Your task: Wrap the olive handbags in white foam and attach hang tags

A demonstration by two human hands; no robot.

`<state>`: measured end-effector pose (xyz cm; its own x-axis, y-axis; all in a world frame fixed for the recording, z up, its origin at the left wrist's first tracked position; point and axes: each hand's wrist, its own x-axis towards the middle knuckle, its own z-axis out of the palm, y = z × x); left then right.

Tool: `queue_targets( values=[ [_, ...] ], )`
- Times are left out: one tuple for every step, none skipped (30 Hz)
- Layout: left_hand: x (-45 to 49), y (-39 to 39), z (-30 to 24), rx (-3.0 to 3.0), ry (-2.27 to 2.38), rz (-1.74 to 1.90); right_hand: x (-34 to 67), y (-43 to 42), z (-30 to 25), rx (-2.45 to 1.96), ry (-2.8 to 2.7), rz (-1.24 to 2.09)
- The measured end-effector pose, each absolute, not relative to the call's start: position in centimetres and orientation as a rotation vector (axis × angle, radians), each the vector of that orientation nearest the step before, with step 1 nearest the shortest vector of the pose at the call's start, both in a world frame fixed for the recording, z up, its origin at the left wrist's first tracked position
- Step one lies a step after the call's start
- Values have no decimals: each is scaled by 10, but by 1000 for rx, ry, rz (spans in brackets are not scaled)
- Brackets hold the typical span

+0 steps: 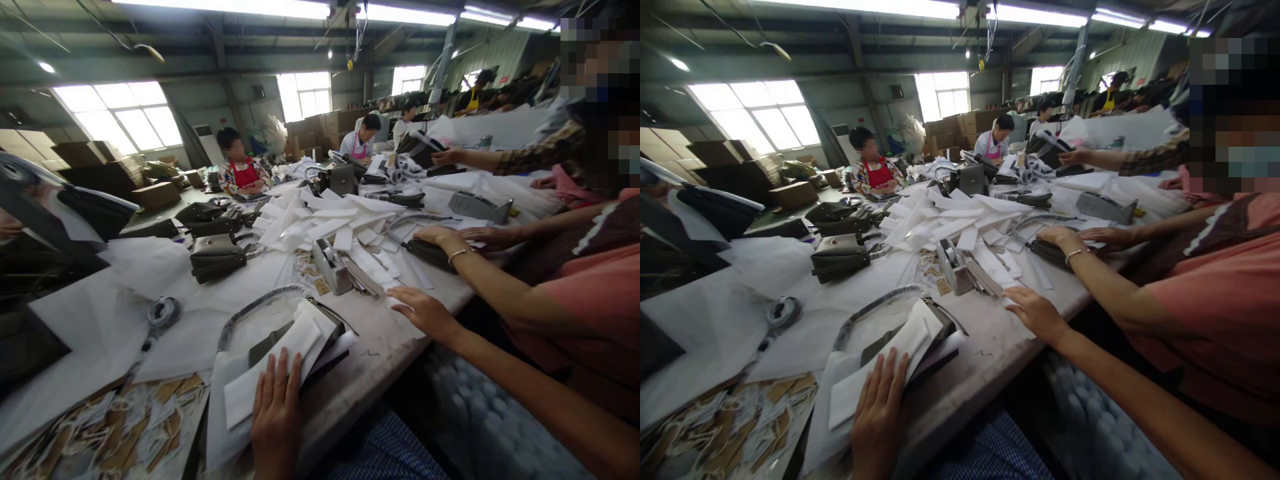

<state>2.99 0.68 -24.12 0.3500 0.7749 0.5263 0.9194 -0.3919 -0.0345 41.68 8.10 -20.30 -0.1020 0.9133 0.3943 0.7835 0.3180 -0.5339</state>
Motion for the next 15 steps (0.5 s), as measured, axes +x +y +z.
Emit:
queue_targets(
  values=[
    [31,7,-241,-2298,-1504,-627,435,89,-208,-1529,-1949,151],
    [31,7,-241,-2300,-1507,-630,449,96,-213,-1553,-1986,118],
    [32,7,-241,-2302,-1514,-630,460,103,-219,-1568,-2017,116],
    [32,7,-241,-2303,-1519,-627,467,107,-224,-1579,-2036,134],
    [31,7,-241,-2299,-1524,-624,471,111,-228,-1584,-2043,155],
    [31,7,-241,-2297,-1524,-620,472,114,-231,-1585,-2038,170],
    [31,7,-241,-2295,-1521,-615,472,116,-233,-1587,-2025,177],
    [30,7,-241,-2294,-1519,-611,470,117,-233,-1589,-2009,180],
    [30,7,-241,-2296,-1517,-606,469,117,-232,-1592,-1991,182],
    [30,7,-240,-2297,-1518,-603,466,117,-230,-1594,-1974,182],
    [30,7,-240,-2299,-1520,-603,463,115,-227,-1594,-1958,182],
    [30,7,-239,-2300,-1523,-604,458,111,-223,-1594,-1945,175],
    [30,6,-238,-2300,-1527,-609,453,106,-219,-1594,-1928,173],
    [30,6,-238,-2301,-1529,-616,446,97,-215,-1593,-1906,188],
    [30,6,-237,-2302,-1531,-624,438,87,-212,-1592,-1881,229]
  ],
)
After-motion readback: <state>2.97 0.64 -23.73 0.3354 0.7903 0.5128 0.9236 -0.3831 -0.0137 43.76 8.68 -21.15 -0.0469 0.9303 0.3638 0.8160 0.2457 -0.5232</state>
